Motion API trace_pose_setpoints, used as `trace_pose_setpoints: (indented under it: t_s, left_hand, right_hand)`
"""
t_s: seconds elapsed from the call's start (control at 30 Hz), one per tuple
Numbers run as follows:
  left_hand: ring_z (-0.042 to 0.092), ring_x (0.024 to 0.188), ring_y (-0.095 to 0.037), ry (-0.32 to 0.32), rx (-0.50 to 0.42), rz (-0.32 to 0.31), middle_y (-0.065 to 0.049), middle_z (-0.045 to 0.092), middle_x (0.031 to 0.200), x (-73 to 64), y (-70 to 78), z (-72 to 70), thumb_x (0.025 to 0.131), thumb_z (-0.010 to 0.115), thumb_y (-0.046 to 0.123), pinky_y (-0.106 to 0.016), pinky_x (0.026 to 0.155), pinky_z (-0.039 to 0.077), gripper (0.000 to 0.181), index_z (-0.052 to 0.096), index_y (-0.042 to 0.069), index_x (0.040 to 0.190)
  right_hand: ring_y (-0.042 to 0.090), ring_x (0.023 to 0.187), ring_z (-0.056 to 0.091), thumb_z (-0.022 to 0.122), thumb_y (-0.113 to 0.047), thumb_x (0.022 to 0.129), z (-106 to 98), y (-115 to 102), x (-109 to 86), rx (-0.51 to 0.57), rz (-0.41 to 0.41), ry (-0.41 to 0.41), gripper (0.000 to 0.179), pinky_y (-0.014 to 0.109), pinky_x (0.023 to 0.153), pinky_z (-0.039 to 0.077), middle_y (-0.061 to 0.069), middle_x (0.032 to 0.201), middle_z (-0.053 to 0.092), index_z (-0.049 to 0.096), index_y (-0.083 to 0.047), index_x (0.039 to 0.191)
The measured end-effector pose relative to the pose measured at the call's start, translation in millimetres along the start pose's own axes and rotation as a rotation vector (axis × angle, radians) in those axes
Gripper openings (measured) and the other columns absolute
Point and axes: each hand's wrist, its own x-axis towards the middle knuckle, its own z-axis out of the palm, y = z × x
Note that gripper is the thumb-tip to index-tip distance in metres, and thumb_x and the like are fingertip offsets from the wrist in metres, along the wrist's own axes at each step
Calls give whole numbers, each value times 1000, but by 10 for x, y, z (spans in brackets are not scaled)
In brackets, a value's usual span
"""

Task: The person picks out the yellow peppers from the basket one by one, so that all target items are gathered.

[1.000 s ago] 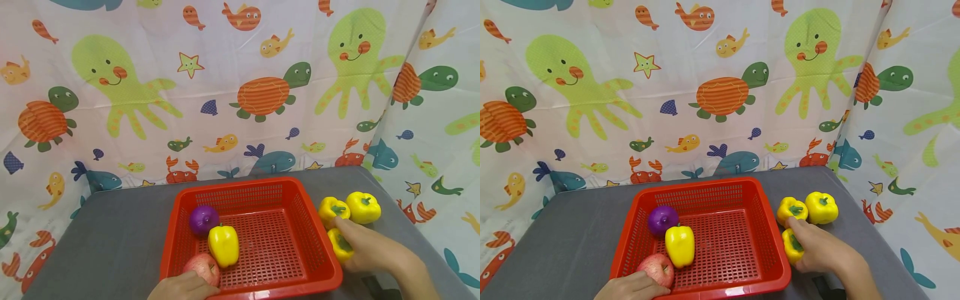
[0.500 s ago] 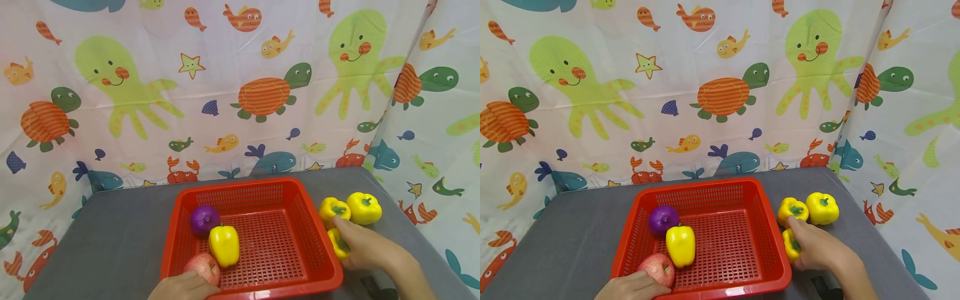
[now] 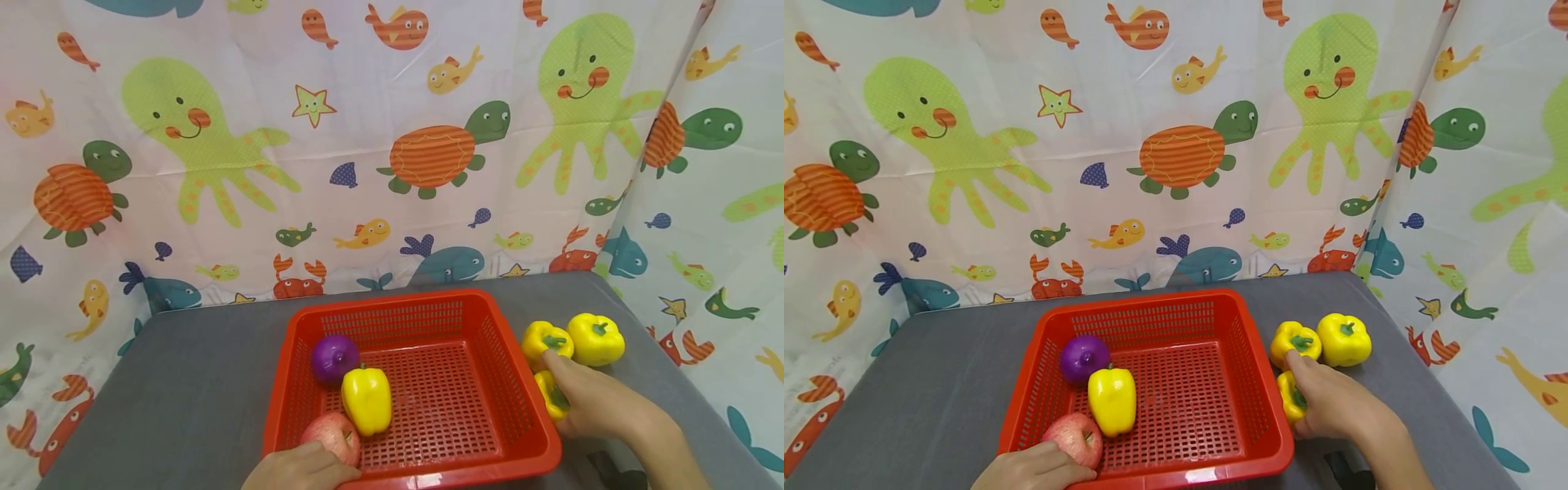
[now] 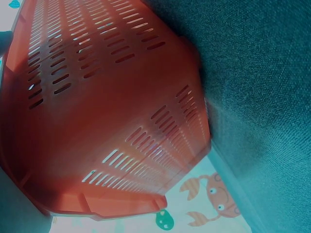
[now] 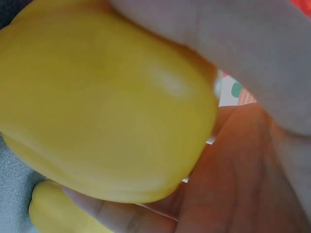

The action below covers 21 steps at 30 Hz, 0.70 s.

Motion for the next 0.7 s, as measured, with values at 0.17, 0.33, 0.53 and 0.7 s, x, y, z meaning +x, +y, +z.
trace_pose_setpoints:
  t_s: [0.17,0.33,0.53,0.7]
  left_hand:
    - [51,80,9,-15,46,30,30,60,95,-10,-40,17,85,71,61,-7,73,44,38,69,32,108]
    - [50,81,9,-19,54,39,29,59,96,-18,-39,17,86,71,60,-7,74,43,36,69,31,109]
    - [51,79,9,-3,38,19,29,60,95,-13,-10,11,84,72,61,-8,73,44,38,69,32,108]
    - [51,80,7,-6,65,69,28,60,95,-12,-61,20,86,71,60,-8,73,44,38,69,30,110]
  right_hand:
    - [9,80,53,93,-38,66,3,-1,-7,-1,13,7,65,36,72,49,-9,93,57,50,-19,110]
    - [14,86,54,94,-38,64,-1,-4,-26,0,56,17,68,43,77,50,-5,99,58,52,-18,114]
    - [16,84,53,94,-37,64,-39,-16,-49,24,86,10,66,40,73,49,-4,95,56,53,-18,111]
    - [18,83,53,95,-34,62,-81,-23,-72,34,108,0,67,39,70,47,-1,95,55,54,-15,113]
